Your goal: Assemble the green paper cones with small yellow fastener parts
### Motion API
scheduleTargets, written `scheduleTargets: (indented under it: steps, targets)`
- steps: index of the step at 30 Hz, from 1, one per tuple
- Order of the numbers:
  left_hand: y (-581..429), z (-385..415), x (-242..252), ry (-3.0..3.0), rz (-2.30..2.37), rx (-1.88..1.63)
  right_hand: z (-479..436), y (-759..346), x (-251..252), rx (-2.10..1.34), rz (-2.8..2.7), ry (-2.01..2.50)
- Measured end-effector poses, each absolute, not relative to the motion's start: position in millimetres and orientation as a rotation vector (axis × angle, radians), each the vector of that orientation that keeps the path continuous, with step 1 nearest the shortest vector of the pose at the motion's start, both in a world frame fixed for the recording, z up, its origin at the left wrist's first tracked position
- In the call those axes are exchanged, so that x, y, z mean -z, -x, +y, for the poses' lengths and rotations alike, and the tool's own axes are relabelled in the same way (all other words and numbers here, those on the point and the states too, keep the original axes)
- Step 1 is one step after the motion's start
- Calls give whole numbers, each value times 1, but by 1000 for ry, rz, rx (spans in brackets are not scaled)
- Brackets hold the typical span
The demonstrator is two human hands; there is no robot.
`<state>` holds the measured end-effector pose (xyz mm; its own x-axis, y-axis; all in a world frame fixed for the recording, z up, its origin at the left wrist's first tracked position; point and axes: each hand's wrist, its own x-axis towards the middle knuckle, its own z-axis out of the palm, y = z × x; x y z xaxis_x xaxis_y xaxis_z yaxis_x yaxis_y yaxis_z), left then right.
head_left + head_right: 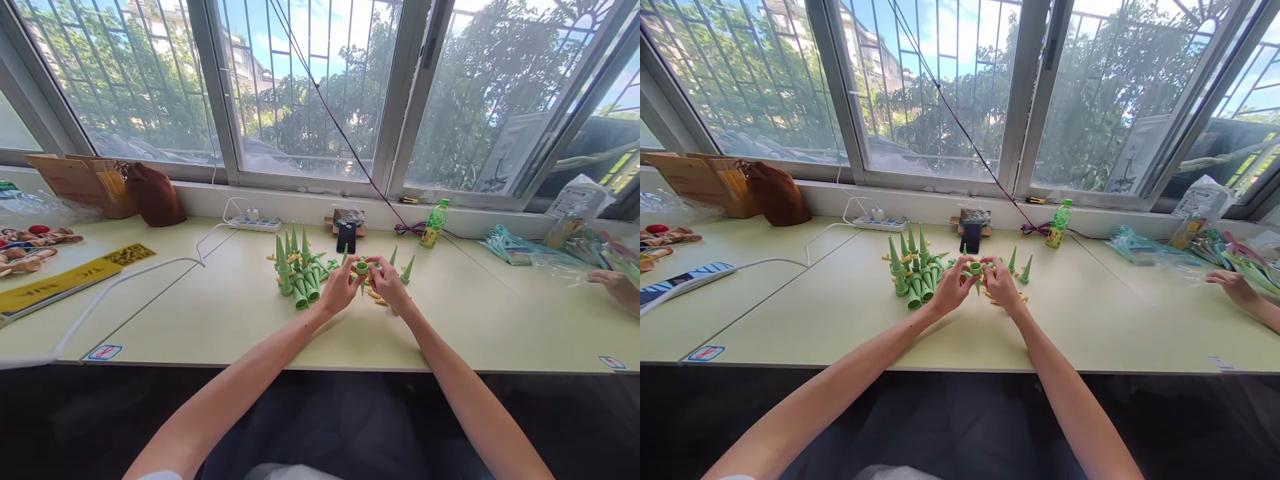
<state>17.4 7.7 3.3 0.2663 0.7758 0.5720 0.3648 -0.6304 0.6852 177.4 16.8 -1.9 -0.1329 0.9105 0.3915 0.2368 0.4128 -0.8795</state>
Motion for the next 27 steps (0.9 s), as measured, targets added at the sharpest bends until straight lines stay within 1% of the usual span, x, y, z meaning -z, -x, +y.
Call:
scheduleTargets:
  steps: [15,22,27]
  targets:
    - [-19,5,-5,-1807,890,-1273,16,-178,5,-743,-1684,1026]
    - [-20,9,-2,-1592,756,-1219,12,-178,2,-676,-1709,1046]
    - [-23,11,-2,-1392,766,-1157,11,-178,1,-640,-1736,1061]
